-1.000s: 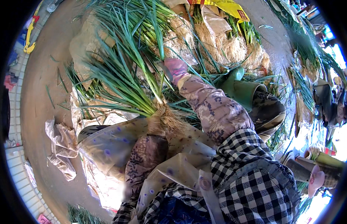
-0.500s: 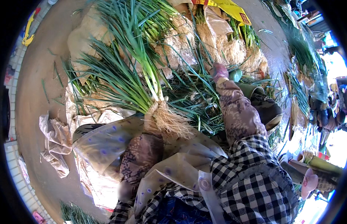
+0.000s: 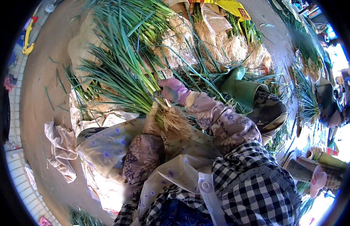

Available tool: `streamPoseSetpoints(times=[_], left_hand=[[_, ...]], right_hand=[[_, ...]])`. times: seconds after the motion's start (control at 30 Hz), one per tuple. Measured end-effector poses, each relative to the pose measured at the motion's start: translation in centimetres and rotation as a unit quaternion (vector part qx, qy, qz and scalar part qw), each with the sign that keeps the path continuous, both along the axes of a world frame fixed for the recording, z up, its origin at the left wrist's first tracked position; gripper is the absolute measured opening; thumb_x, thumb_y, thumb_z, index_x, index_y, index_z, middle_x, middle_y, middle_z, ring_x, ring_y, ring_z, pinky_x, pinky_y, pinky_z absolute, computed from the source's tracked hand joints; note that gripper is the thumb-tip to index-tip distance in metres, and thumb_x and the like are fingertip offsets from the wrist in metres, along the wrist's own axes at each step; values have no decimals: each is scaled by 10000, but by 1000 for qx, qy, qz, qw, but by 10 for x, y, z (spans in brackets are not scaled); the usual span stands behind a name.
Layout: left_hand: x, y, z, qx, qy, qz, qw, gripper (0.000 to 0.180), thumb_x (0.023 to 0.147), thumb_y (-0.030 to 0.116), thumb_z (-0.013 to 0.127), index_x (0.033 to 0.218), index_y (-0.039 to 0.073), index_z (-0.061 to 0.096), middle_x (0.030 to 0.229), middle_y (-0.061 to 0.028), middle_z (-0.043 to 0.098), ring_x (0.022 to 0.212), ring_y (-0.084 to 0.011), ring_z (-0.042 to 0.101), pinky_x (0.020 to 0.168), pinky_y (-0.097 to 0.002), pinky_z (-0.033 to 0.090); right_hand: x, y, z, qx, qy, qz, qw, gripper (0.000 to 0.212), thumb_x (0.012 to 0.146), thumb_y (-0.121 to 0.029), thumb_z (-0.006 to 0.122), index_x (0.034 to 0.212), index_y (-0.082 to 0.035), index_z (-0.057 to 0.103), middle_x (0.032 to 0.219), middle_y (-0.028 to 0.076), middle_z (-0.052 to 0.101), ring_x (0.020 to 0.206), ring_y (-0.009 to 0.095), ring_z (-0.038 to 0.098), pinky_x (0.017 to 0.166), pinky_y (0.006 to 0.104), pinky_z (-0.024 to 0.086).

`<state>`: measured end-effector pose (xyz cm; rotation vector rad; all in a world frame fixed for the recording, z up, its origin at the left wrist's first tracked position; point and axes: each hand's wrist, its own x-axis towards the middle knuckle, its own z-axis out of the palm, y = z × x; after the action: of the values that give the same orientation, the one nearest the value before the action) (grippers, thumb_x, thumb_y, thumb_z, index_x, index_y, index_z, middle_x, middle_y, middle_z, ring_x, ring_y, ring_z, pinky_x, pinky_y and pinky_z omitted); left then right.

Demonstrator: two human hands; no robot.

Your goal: The person cleans and bundles leeks by hand, removing outer leaves and arranging them in a pile.

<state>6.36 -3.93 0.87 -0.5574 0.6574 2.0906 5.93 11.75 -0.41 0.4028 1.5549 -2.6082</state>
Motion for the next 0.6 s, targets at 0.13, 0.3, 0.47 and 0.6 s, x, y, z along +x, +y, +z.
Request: streamPoseSetpoints(times=[0.13, 0.3, 0.47, 0.6], left_hand=[[-3, -10, -17, -100, 111, -92, 985, 313, 768, 97, 640, 1040, 2, 518, 885, -79, 578, 716, -173, 581, 607, -292, 524], [-12, -6, -15, 86, 98, 17, 991, 311, 758, 76, 607, 1040, -4, 503, 844, -87, 588, 699, -169, 580, 612, -272, 522], [-21, -20, -30, -46, 122, -71, 989, 271, 766, 89, 605, 1020, 10, 553, 813, -69, 602, 651, -160, 575, 540, -263, 498], [-19, -10, -38, -246, 135, -20, 960, 193, 718, 47, 660, 891, -26, 615, 769, -61, 615, 621, -142, 582, 493, -250, 475]], right_hand=[[4, -21, 9, 13, 46, 5, 999, 171, 780, -79, 562, 924, 8, 539, 931, 91, 521, 838, 196, 518, 755, 380, 465], [-4, 15, 23, 332, 50, -75, 939, 186, 726, -150, 660, 846, -18, 610, 660, 55, 576, 589, 116, 528, 540, 258, 430], [-5, 23, 36, 147, -51, -56, 986, 217, 754, -116, 655, 911, 19, 589, 663, 16, 562, 552, 76, 508, 451, 207, 376], [-1, -16, 53, 182, -79, 43, 979, 316, 744, -148, 674, 997, 0, 557, 677, 30, 553, 504, 79, 487, 439, 226, 384]])
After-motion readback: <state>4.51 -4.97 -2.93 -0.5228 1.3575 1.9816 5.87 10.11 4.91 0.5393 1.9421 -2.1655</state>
